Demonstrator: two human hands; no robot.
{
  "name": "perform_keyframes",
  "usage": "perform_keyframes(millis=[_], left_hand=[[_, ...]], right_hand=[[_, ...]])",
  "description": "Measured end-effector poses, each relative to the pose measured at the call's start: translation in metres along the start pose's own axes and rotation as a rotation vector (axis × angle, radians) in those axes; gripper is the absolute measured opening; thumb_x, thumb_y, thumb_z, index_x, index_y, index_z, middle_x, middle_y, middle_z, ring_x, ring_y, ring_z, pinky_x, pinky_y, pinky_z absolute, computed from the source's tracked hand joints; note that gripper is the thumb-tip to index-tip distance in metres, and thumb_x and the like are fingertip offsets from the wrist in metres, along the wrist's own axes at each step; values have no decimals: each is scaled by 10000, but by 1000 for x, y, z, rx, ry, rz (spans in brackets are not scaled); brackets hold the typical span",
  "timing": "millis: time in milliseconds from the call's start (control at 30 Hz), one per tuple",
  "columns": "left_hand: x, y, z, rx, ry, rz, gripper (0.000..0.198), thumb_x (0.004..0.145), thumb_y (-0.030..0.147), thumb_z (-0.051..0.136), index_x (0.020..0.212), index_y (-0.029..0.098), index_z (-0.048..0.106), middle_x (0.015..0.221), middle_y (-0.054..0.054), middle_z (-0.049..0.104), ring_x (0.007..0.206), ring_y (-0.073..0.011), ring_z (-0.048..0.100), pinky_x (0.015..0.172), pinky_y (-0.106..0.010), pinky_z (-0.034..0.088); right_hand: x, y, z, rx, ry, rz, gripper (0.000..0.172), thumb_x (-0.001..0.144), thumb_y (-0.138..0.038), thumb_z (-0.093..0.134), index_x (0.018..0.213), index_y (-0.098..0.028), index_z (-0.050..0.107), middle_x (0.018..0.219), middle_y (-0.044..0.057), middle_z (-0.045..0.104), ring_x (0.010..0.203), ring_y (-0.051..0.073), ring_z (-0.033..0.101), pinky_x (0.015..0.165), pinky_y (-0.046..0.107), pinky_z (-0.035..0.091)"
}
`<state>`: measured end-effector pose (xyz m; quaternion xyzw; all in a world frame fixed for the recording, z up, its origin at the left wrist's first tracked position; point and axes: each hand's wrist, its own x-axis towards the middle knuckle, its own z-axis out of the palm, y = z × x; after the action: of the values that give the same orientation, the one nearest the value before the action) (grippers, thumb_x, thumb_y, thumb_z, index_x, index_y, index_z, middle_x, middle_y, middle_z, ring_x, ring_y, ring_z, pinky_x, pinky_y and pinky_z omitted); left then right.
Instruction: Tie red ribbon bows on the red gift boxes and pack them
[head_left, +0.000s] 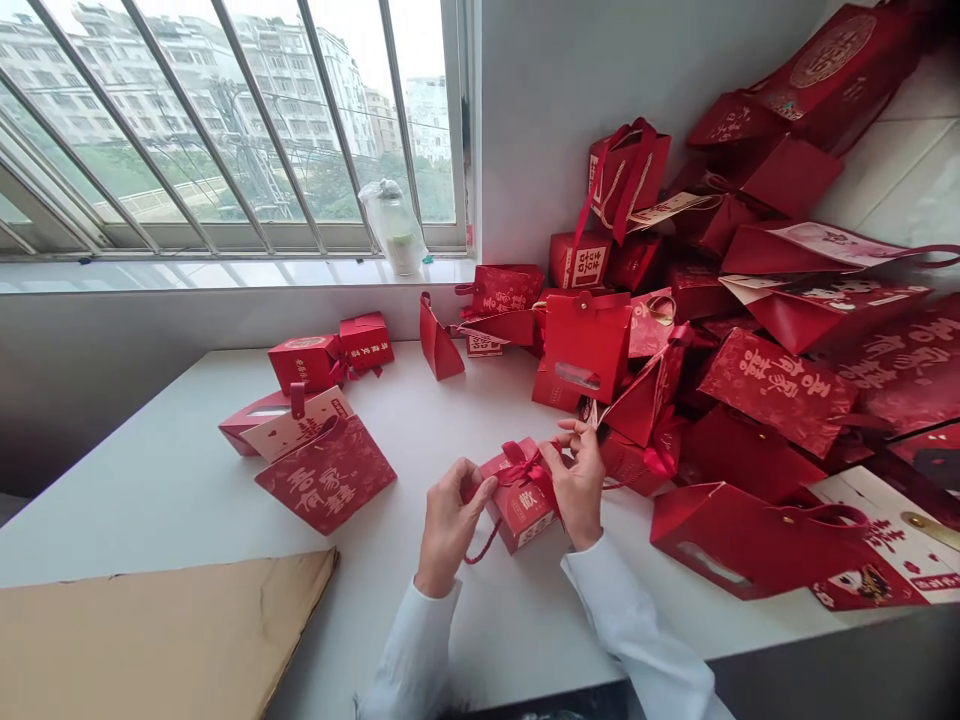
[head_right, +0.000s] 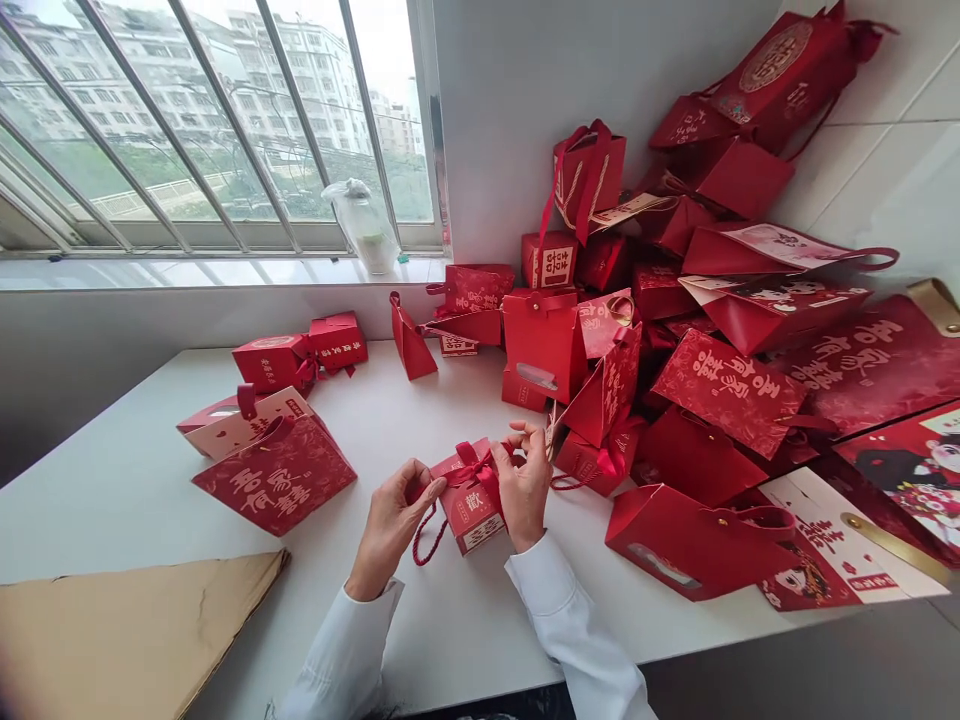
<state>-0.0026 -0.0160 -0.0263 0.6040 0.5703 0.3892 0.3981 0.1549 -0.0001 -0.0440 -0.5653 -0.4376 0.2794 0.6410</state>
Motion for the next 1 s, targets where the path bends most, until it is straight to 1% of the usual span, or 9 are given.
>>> perform_keyframes(millis=[167, 233, 267, 333, 467, 567, 700, 867, 1000], left_hand=[[-15, 11, -26, 101, -318, 9, 269, 823, 406, 528, 680, 188, 464, 677, 34, 500, 643, -114, 433, 568, -210, 342], [-17, 19, -39, 180, -368, 13, 307, 833, 448, 515, 674, 187, 493, 694, 30, 536, 655, -119, 460, 585, -215, 358], [-16, 23, -43, 218, -345, 15, 333, 843, 475, 494, 675, 188, 506, 690, 29, 549, 647, -121, 467, 585, -219, 361], [-9, 29, -46, 289, -226, 27, 369, 864, 515, 442, 706, 195, 533, 704, 22, 580, 639, -126, 484, 593, -231, 370], [18, 33, -27, 419, -8, 91, 346, 888, 508, 402, 809, 206, 554, 825, -20, 625, 773, -173, 554, 695, -276, 419], [31, 34, -4, 566, 26, 111, 313, 905, 462, 393, 824, 201, 547, 896, -64, 618, 903, -228, 548, 756, -330, 428], [30, 32, 23, 653, 4, 114, 258, 912, 409, 415, 772, 205, 488, 839, -58, 592, 834, -233, 532, 718, -339, 425], [23, 20, 42, 529, 141, 145, 194, 938, 275, 341, 765, 218, 409, 835, -45, 541, 795, -211, 505, 696, -322, 410], [22, 14, 47, 353, 117, 117, 208, 932, 240, 322, 727, 224, 356, 780, -24, 499, 721, -185, 474, 668, -302, 400]], right_hand=[[0, -5, -11, -25, -144, 36, 255, 779, -301, 600, 1001, -223, 502, 740, -35, 560, 664, 137, 555, 655, 269, 453], [-1, -7, -17, -89, -147, 54, 255, 783, -306, 600, 1005, -222, 506, 738, -29, 585, 667, 142, 556, 667, 276, 440], [-2, -8, -20, -123, -149, 59, 256, 785, -310, 598, 1006, -220, 507, 733, -26, 596, 668, 146, 557, 668, 278, 432], [-2, -10, -23, -172, -164, 61, 260, 787, -318, 596, 1009, -219, 504, 720, -23, 608, 668, 155, 560, 661, 281, 422], [-1, -14, -23, -228, -198, 62, 253, 797, -311, 587, 1015, -223, 493, 692, -35, 620, 665, 161, 576, 696, 294, 424], [-3, -16, -21, -259, -193, 63, 248, 804, -303, 583, 1021, -223, 493, 690, -38, 628, 662, 162, 590, 707, 298, 422], [-7, -17, -19, -285, -165, 43, 248, 803, -276, 579, 1028, -227, 488, 684, -47, 623, 667, 158, 591, 716, 292, 422], [-12, -13, -16, -246, -126, 38, 258, 802, -247, 559, 1043, -223, 471, 661, -61, 593, 640, 148, 575, 704, 281, 427], [-15, -10, -17, -190, -66, 62, 279, 795, -248, 562, 1051, -224, 456, 632, -72, 560, 624, 141, 544, 686, 269, 423]])
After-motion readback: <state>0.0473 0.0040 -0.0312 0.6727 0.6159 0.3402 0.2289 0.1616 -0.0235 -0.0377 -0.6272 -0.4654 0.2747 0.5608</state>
